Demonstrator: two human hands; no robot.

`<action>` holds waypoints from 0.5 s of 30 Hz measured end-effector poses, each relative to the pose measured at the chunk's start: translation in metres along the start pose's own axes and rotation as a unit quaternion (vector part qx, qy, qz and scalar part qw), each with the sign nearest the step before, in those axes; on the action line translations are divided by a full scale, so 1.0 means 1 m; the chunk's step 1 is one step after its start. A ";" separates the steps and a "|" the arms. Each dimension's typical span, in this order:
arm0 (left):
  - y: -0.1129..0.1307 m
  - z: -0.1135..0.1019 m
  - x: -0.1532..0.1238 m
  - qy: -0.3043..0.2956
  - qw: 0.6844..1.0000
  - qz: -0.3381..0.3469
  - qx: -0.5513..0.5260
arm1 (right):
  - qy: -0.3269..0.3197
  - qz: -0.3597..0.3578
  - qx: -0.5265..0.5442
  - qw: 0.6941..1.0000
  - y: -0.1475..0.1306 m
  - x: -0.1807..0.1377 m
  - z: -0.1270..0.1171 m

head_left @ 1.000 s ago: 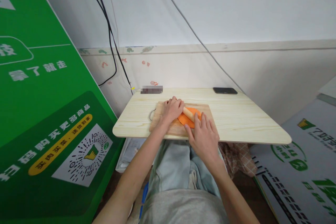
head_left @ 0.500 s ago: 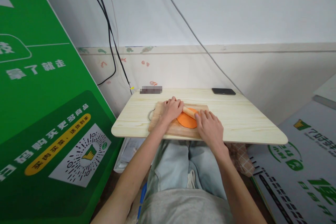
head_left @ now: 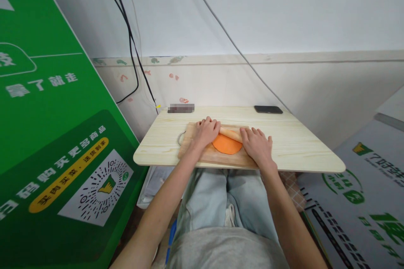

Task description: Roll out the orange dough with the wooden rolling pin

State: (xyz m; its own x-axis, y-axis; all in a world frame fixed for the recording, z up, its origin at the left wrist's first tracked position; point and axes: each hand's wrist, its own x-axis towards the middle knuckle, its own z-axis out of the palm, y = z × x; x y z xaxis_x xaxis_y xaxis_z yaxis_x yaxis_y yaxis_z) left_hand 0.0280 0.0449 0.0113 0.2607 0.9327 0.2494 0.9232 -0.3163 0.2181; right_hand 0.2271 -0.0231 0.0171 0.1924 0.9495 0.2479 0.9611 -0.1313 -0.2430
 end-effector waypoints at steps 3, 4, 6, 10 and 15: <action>0.000 -0.001 -0.001 -0.001 1.000 0.003 0.007 | 0.012 -0.016 0.002 1.000 0.001 -0.007 0.002; 0.000 -0.001 -0.001 0.001 1.000 0.005 0.010 | 0.022 -0.030 0.000 0.999 -0.001 -0.015 0.004; -0.001 0.000 -0.001 0.003 1.000 0.012 0.013 | 0.045 -0.058 -0.003 0.997 -0.007 -0.036 0.009; -0.003 0.003 0.002 0.006 1.000 0.013 0.007 | 0.082 -0.097 -0.006 0.992 -0.020 -0.071 0.019; -0.003 0.004 0.002 0.007 1.000 0.010 0.006 | 0.063 -0.078 -0.012 0.995 -0.020 -0.055 0.016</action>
State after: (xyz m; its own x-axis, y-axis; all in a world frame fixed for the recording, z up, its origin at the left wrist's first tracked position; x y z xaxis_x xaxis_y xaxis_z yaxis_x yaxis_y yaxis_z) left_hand 0.0266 0.0482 0.0074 0.2752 0.9234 0.2676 0.9212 -0.3329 0.2015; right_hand 0.1944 -0.0686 -0.0071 0.0621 0.9160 0.3963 0.9854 0.0067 -0.1700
